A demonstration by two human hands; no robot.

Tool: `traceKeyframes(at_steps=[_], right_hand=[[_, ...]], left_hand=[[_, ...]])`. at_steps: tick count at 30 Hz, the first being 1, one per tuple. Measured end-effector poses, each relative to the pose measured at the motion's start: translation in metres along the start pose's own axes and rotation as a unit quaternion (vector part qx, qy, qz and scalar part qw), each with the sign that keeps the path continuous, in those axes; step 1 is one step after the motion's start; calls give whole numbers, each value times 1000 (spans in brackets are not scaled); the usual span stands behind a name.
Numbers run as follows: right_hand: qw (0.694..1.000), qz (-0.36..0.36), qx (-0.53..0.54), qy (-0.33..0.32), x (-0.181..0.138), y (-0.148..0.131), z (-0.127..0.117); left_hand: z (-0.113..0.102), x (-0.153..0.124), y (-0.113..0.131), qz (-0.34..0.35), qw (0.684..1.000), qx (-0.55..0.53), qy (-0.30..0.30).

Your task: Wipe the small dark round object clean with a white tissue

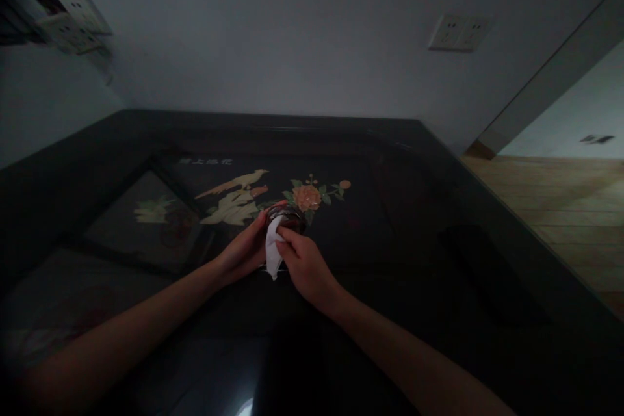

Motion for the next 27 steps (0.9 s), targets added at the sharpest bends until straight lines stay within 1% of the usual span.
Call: traceKeyframes(at_steps=[1, 3, 5, 7, 9, 10, 12, 14, 15, 16, 17, 19, 21, 22, 24, 26, 27], right_hand=[[1000, 1, 7, 3, 0, 0, 0], [1000, -6, -20, -8, -1, -2, 0], [995, -21, -87, -38, -2, -6, 0], [979, -48, -182, -71, -2, -9, -1], [947, -92, -291, -99, -3, -10, -3], [923, -122, -346, -114, -3, -10, -3], [866, -182, -443, -144, -3, -6, -4], [813, -217, -515, -162, -3, -2, -5], [794, -222, -541, -164, -3, 0, -5], [782, -223, -559, -162, -3, 2, -5], [776, -222, -569, -159, -3, 2, -5], [780, -221, -564, -156, -3, 2, -5], [806, -214, -530, -154, -3, -1, -4], [827, -203, -503, -148, -3, -3, -3], [879, -164, -429, -125, -4, -7, -1], [934, -109, -329, -89, -4, -9, 0], [956, -82, -275, -69, -4, -9, 1]], left_hand=[[0, -1, 0, -1, 1000, 1, 1], [1, -1, 0, -3, 1000, 1, 0], [1, -1, 1, 0, 1000, -1, -6], [1, -1, 1, 4, 1000, -5, -9], [0, 0, 0, 5, 1000, -8, -4], [0, 0, 0, 3, 1000, -10, 0], [-1, 1, 0, 0, 1000, -13, 3], [-2, 3, -1, -1, 1000, -15, 0], [-3, 3, -1, -2, 1000, -14, -2], [-4, 4, -1, -2, 1000, -13, -4], [-5, 4, -2, -2, 1000, -13, -5], [-7, 5, -2, 0, 1000, -14, -9], [-7, 5, -2, 2, 1000, -18, -12], [-7, 4, -2, 1, 1000, -20, -12], [-4, 3, -1, 0, 1000, -20, -9], [-2, 2, -1, 4, 1000, -16, -5], [0, 1, 0, 7, 1000, -13, -4]])
Point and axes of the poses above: each hand's wrist, its own x-axis towards the middle knuckle, its own z-axis out of the palm, y = z × x, the point moved 1 cm from there along x, towards the middle knuckle, and after that the axes turned 7 degrees about -z, right-handed, at the moved point
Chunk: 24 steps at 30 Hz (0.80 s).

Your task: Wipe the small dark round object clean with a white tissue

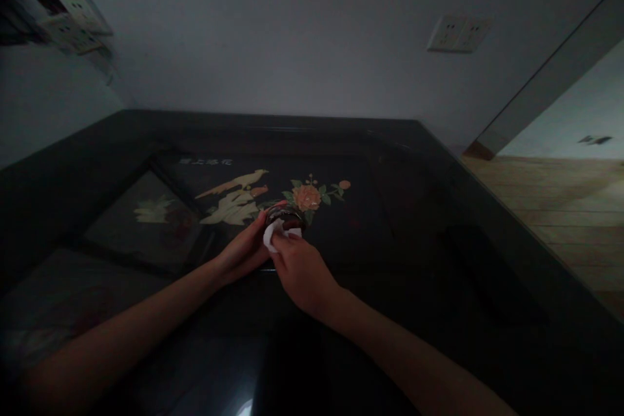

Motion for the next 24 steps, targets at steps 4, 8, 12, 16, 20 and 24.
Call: traceKeyframes(at_steps=[4, 8, 12, 16, 20, 24], right_hand=[[985, 54, 154, 64, -2, 1, 7], [996, 13, 67, 50, -3, 2, 12], [987, -91, -127, -30, -1, 7, 4], [951, -172, -239, -89, 1, 14, -10], [942, -185, -266, -91, 2, 18, -15], [956, -159, -233, -85, 1, 14, -8]], left_hand=[[1, -1, 0, 6, 1000, 19, 0], [-3, 0, -1, 9, 1000, 22, -2], [-5, 3, -1, -4, 1000, 6, -3], [-6, 4, -1, -8, 1000, -6, -12], [-7, 3, -1, -13, 1000, -10, -11], [-6, 3, -1, -15, 1000, -6, -12]])
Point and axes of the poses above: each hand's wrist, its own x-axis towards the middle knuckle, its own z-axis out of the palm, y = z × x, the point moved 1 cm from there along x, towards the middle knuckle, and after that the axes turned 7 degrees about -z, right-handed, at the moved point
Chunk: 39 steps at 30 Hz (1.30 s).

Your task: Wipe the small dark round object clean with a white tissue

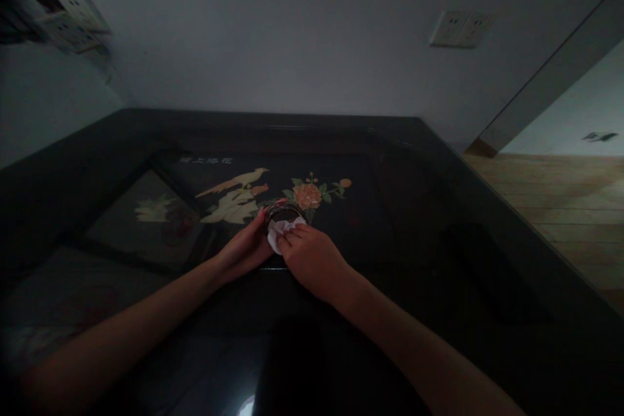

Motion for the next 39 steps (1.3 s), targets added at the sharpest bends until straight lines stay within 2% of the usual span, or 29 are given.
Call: traceKeyframes(at_steps=[3, 6, 9, 11, 12, 14, 16, 18, 22, 27, 31, 33, 35, 37, 39], right_hand=[[991, 83, 92, 41, 3, -10, 4], [951, 174, 231, 109, 4, -17, 9], [900, 203, 348, 168, 4, -20, 10], [887, 206, 372, 178, 4, -20, 10], [893, 202, 364, 169, 4, -19, 10], [926, 176, 306, 137, 4, -17, 9], [966, 125, 202, 100, 4, -15, 10], [992, 64, 89, 65, 3, -11, 10], [999, -14, -51, 12, -1, 0, 9], [998, -17, -68, 3, -2, 4, 7], [997, 58, 51, 24, 2, -3, 6], [978, 121, 158, 56, 3, -7, 6], [941, 174, 273, 98, 3, -9, 7], [896, 206, 368, 139, 3, -10, 8], [867, 218, 415, 169, 2, -11, 10]], left_hand=[[2, -1, 0, 4, 1000, 8, 2], [5, -2, 0, 19, 1000, 21, 9], [8, -4, 0, 23, 999, 28, 13], [7, -4, 0, 17, 999, 29, 10], [6, -4, 0, 15, 999, 30, 8], [5, -3, 0, 17, 999, 27, 5], [3, -2, 0, 13, 1000, 21, 10], [2, -1, 0, 6, 1000, 13, 17], [4, -1, 1, 1, 1000, 1, 18], [5, -1, 1, 5, 1000, 6, 12], [3, -1, 0, 7, 1000, 16, 13], [3, -1, 0, 17, 999, 31, 7], [3, -2, -1, 33, 998, 46, 0], [4, -4, -1, 39, 998, 56, -4], [4, -4, -1, 34, 998, 62, -1]])
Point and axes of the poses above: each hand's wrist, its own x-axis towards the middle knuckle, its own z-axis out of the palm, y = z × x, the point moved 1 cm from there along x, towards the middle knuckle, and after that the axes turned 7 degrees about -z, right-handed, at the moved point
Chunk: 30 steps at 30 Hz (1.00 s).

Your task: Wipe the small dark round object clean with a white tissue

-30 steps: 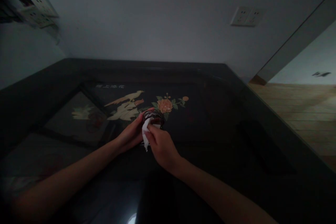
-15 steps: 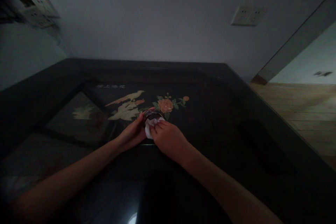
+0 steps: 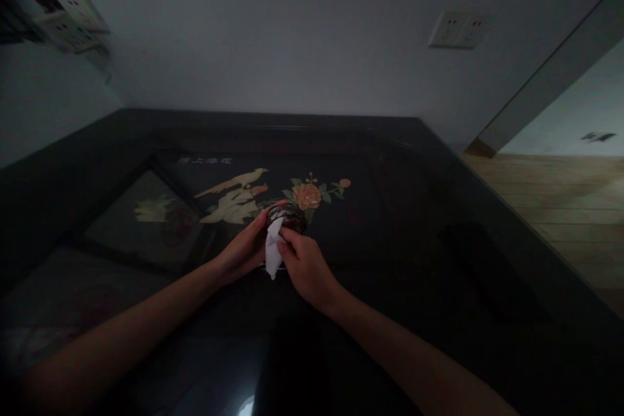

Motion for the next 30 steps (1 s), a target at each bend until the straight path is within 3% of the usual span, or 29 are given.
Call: traceKeyframes(at_steps=[3, 6, 10, 13, 16, 19, 22, 25, 27, 30], right_hand=[[999, -20, -33, -14, 0, -1, 0], [982, -69, -159, -80, 2, -4, -4], [905, -184, -347, -165, 3, -3, -13], [846, -238, -442, -177, 3, 0, -17], [830, -245, -472, -172, 2, 1, -17], [853, -217, -444, -169, 1, -1, -14], [916, -146, -343, -151, 1, -4, -9], [978, -41, -182, -89, 1, -4, -4], [997, 3, -66, -38, 0, -2, -1], [999, 18, 45, 17, 0, 0, 0]], left_hand=[[-1, 0, 0, -9, 1000, 4, 4], [-2, 1, 0, -2, 1000, -3, 3], [-4, 2, 0, -10, 1000, -10, 0], [-7, 4, -2, -8, 1000, -21, -19], [-11, 5, -4, -4, 999, -26, -30], [-10, 5, -4, -8, 999, -28, -24], [-6, 4, -2, -12, 1000, -22, -12], [-3, 3, -1, 4, 1000, -5, -14], [-2, 3, -1, 9, 1000, 4, -16], [-1, 1, -1, 0, 1000, 8, -3]])
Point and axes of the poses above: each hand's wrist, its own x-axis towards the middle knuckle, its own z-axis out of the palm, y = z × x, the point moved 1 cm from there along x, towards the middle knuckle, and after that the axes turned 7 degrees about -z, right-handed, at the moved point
